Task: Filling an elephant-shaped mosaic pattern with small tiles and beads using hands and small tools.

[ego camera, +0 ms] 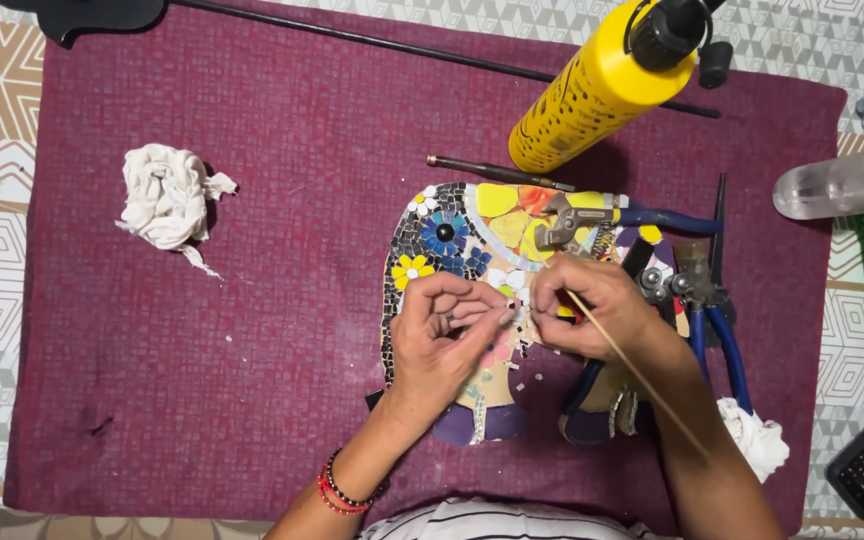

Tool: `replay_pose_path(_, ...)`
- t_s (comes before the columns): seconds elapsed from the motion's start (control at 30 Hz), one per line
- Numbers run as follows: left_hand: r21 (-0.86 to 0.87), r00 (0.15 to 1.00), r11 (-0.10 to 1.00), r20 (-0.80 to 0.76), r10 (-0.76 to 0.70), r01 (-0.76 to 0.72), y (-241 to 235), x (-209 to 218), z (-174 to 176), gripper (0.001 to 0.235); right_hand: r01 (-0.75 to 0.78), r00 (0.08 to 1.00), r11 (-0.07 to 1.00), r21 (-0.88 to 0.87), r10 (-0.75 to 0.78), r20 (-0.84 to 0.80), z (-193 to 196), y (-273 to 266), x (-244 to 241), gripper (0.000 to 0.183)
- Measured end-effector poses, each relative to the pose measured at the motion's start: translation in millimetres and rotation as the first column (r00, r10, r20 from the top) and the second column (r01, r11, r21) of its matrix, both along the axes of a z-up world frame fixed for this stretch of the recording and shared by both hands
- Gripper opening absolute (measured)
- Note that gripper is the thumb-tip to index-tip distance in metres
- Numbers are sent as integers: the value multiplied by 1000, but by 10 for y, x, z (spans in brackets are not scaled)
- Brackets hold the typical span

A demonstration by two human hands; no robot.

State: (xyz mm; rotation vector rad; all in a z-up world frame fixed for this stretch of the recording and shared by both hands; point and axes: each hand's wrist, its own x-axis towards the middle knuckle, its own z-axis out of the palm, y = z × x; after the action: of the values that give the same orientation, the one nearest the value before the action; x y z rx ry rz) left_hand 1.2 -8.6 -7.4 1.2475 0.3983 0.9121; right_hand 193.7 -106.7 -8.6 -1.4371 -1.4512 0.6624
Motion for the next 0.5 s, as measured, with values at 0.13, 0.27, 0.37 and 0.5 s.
replay_pose_path(0.13, -11, 1000, 1000, 15, -2, 2, -19, -5, -11, 37, -33, 999, 999, -39, 33, -8, 193, 43, -85, 18)
replay_pose_path(0.27, 9, 1000, 1000, 9, 7, -7, -8, -8, -27, 36, -85, 996, 995, 42, 85, 0, 286, 77, -72, 19)
replay_pose_path(0.37, 7, 1000, 1000, 11, 9, -10, -10, -7, -48, 36, -25, 999, 985, 168, 22, 23, 431, 128, -166, 28)
replay_pose_path(0.5, -1, 1000, 1000, 15, 15, -15, -21, 10, -48, 37, 47, 994, 960, 276, -71, 81, 429, 134, -252, 35)
